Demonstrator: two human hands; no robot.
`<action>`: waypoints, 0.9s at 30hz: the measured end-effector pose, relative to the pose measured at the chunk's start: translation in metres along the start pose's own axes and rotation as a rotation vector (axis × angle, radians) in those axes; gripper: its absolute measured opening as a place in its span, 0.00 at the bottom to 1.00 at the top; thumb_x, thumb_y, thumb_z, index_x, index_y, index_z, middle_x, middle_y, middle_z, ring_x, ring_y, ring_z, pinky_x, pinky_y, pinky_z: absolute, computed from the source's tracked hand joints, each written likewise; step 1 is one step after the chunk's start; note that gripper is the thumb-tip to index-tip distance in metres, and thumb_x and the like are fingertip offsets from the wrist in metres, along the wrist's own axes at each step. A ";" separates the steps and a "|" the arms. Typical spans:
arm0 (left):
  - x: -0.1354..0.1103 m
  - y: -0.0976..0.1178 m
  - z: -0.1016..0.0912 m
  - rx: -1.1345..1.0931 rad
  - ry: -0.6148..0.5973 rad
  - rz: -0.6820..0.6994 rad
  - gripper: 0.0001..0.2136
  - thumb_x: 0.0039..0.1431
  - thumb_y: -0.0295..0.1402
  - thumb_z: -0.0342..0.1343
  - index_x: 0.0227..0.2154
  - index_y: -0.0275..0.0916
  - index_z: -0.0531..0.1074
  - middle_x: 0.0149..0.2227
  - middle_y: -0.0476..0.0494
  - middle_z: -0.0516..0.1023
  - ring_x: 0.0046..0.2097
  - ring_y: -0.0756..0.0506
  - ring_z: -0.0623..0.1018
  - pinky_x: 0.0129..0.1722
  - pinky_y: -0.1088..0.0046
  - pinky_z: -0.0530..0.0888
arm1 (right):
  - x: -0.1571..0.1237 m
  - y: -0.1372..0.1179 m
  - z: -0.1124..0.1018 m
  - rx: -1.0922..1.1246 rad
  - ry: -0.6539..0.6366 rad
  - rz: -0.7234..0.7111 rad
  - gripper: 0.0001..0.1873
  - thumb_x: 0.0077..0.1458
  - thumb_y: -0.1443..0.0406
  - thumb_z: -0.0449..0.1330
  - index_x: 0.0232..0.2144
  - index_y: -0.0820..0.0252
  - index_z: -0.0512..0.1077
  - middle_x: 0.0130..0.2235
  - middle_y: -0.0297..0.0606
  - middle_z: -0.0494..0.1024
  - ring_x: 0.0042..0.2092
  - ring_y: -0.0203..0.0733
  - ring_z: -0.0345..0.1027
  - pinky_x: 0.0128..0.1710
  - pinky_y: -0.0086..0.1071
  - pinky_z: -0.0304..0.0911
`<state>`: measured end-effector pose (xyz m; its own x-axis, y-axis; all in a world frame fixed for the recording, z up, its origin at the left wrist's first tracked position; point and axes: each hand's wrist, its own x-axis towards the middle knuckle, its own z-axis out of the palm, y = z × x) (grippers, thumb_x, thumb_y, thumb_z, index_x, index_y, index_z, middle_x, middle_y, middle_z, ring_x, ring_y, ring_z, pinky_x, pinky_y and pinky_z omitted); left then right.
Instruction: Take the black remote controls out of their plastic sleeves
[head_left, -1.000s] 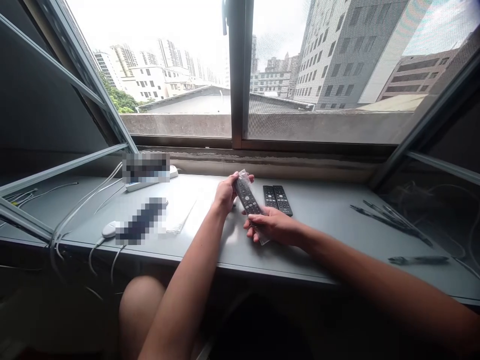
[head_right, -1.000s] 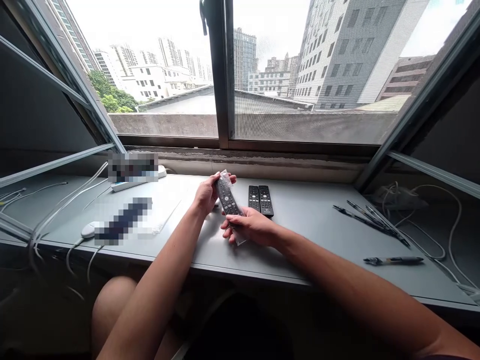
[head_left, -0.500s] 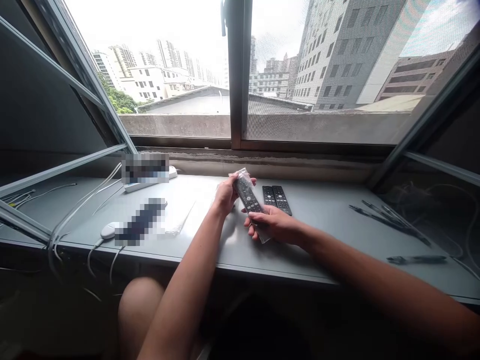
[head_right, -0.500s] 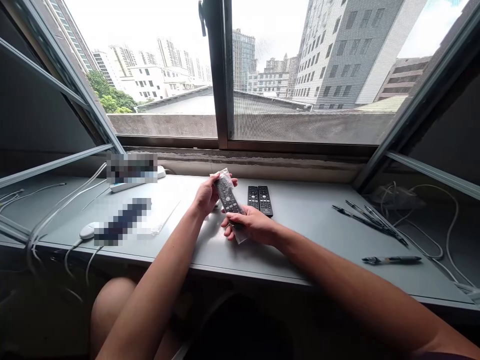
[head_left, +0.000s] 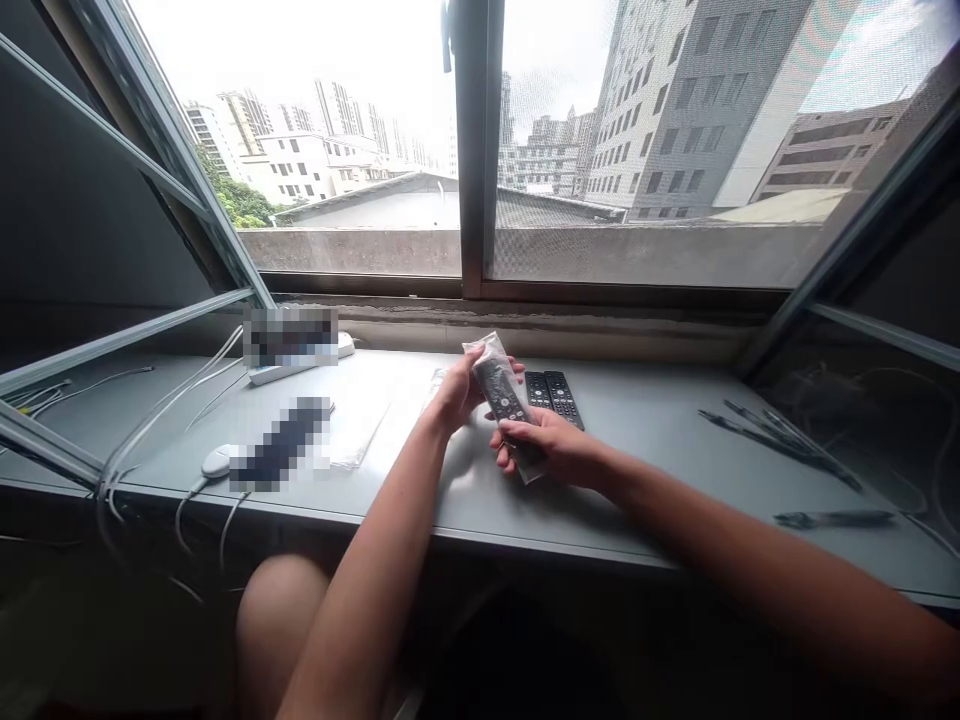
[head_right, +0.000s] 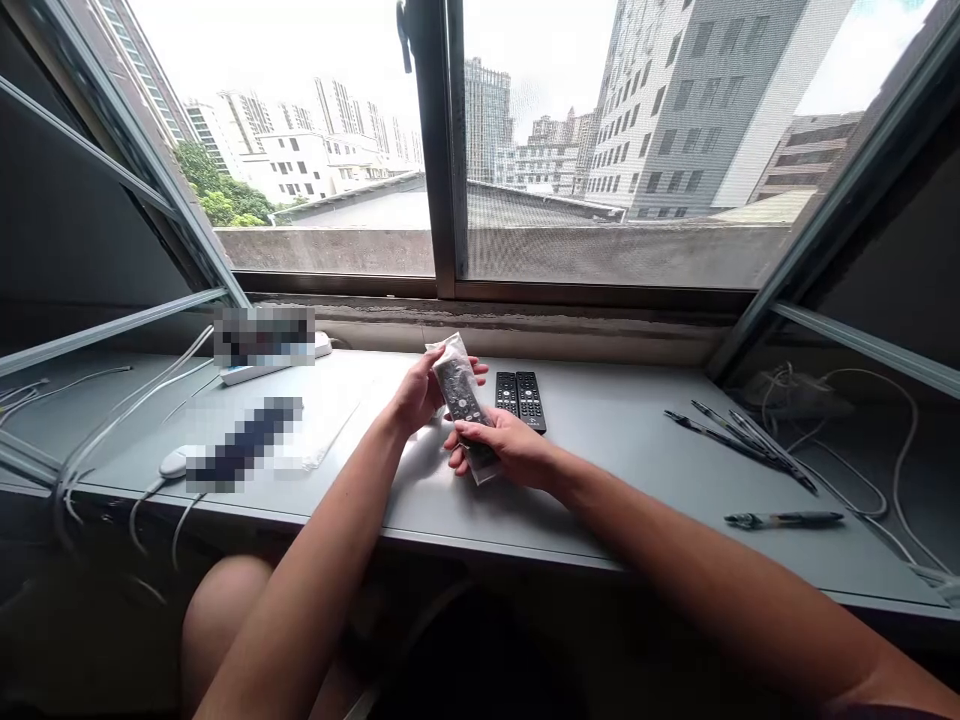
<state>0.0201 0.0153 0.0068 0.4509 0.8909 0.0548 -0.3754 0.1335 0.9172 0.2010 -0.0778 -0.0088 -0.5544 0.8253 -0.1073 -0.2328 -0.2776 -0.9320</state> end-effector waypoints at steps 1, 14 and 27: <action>0.000 0.000 0.000 0.010 -0.008 -0.014 0.25 0.73 0.48 0.51 0.51 0.30 0.82 0.53 0.25 0.86 0.50 0.34 0.87 0.41 0.66 0.82 | 0.000 0.000 0.000 0.014 0.008 -0.003 0.19 0.59 0.54 0.77 0.39 0.63 0.78 0.35 0.44 0.87 0.31 0.41 0.82 0.36 0.32 0.77; -0.007 0.004 -0.002 0.052 -0.085 -0.086 0.27 0.71 0.51 0.55 0.55 0.30 0.81 0.52 0.25 0.86 0.40 0.37 0.87 0.29 0.68 0.74 | 0.000 -0.002 -0.001 -0.014 0.028 -0.009 0.19 0.62 0.53 0.75 0.40 0.64 0.80 0.35 0.46 0.87 0.31 0.40 0.82 0.35 0.30 0.77; -0.010 0.004 -0.002 0.072 -0.147 -0.092 0.28 0.68 0.51 0.57 0.57 0.33 0.81 0.54 0.26 0.86 0.46 0.35 0.87 0.34 0.67 0.75 | -0.002 -0.004 0.001 -0.016 0.048 -0.013 0.19 0.62 0.53 0.75 0.40 0.63 0.78 0.35 0.43 0.86 0.29 0.39 0.80 0.33 0.30 0.76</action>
<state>0.0125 0.0082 0.0091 0.5961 0.8026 0.0213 -0.2706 0.1759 0.9465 0.2018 -0.0789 -0.0047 -0.5123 0.8516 -0.1110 -0.2270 -0.2590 -0.9388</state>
